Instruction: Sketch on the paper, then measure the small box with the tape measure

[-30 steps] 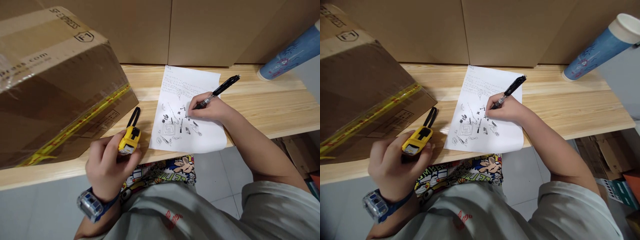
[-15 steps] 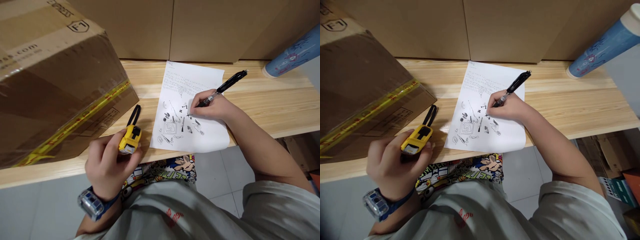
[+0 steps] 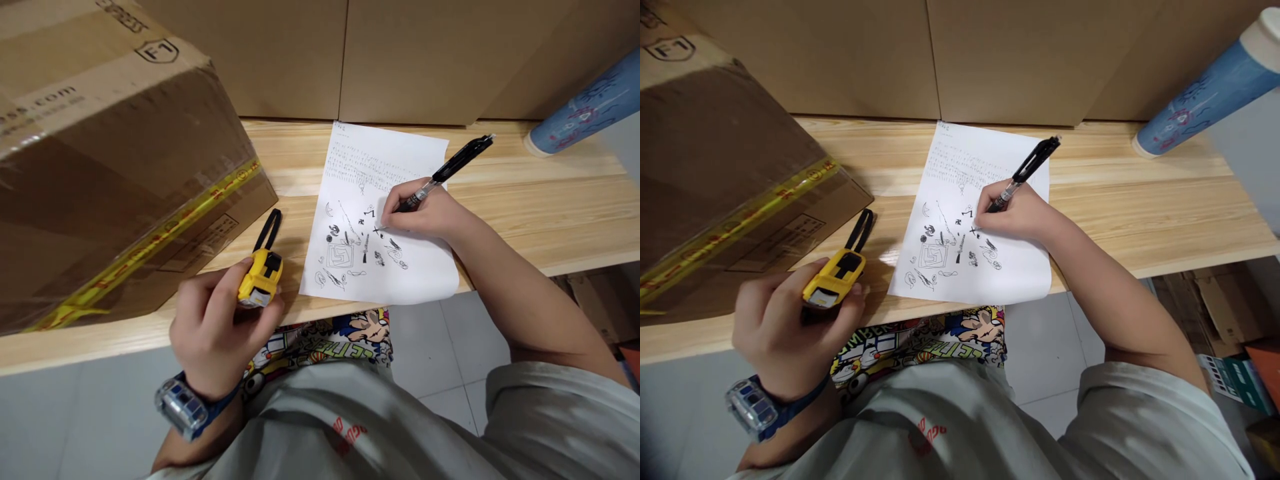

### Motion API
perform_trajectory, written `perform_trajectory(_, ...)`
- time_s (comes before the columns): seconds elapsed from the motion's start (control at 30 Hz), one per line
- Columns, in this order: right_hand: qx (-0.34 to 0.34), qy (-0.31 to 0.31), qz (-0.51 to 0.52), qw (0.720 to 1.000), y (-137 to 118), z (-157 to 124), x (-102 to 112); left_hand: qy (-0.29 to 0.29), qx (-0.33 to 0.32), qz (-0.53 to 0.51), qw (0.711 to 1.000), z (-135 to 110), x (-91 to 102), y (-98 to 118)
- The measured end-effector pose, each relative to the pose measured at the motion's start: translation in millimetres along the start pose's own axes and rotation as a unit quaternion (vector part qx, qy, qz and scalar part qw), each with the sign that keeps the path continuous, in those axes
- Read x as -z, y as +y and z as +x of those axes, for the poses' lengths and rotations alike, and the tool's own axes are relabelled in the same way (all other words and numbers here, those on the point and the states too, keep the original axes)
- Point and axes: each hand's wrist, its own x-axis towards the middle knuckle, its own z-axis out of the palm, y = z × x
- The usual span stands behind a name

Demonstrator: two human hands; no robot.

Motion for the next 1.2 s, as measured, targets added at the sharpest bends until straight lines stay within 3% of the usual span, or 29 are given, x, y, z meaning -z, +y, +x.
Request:
perform_trajectory(0.9,0.003,-0.021,0.015,1.0,0.8,1.7,2.3,0.012,0.006,-0.019,1.0,3.1,-1.4,2.7)
perform_trajectory(1.2,0.008,0.001,0.002,1.0,0.5,0.7,0.2,0.01,0.001,-0.006,1.0,3.3,-0.1,2.9)
